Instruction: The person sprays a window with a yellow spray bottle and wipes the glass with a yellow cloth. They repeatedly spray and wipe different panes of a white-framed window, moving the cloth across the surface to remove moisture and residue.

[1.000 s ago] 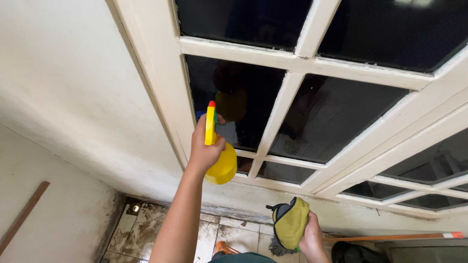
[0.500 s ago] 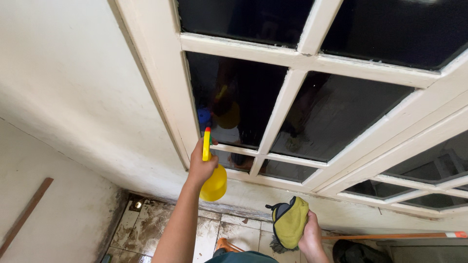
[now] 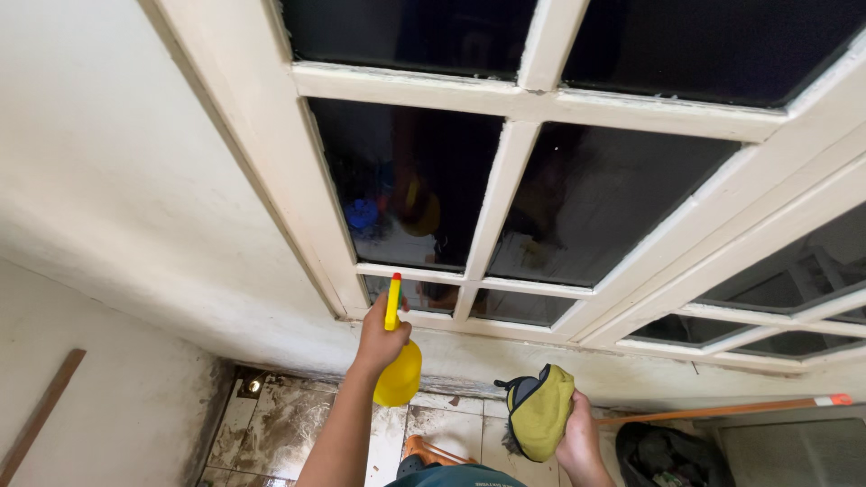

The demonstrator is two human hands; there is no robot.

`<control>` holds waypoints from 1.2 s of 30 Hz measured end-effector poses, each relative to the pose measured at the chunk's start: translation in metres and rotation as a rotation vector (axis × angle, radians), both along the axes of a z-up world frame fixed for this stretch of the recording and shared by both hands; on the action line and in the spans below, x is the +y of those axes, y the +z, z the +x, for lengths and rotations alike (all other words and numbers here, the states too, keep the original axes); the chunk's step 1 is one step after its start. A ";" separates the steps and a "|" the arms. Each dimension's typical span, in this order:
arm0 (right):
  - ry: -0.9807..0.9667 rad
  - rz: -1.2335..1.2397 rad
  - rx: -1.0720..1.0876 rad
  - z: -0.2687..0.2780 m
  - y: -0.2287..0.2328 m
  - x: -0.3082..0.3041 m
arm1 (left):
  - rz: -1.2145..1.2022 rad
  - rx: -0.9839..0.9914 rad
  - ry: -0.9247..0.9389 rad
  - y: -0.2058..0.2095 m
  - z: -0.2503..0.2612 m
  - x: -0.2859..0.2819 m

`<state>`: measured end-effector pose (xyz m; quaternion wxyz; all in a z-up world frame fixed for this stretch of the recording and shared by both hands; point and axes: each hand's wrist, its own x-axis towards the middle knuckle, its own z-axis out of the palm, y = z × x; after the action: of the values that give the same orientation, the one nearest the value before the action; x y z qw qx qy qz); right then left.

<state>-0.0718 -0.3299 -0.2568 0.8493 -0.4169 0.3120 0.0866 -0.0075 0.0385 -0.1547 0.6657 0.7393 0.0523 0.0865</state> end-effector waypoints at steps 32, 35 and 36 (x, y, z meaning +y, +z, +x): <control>-0.050 0.114 0.016 -0.019 -0.007 -0.017 | 0.069 -0.102 -0.371 0.058 -0.017 -0.090; -0.058 0.103 0.012 -0.012 -0.002 -0.019 | 0.032 -0.075 -0.409 0.071 -0.025 -0.101; -0.059 0.096 0.011 -0.007 -0.002 -0.021 | 0.008 -0.047 -0.422 0.073 -0.027 -0.104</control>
<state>-0.0791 -0.3507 -0.2589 0.8688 -0.3657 0.3245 0.0788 -0.0341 -0.0652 -0.0814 0.6670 0.7345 -0.1195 -0.0372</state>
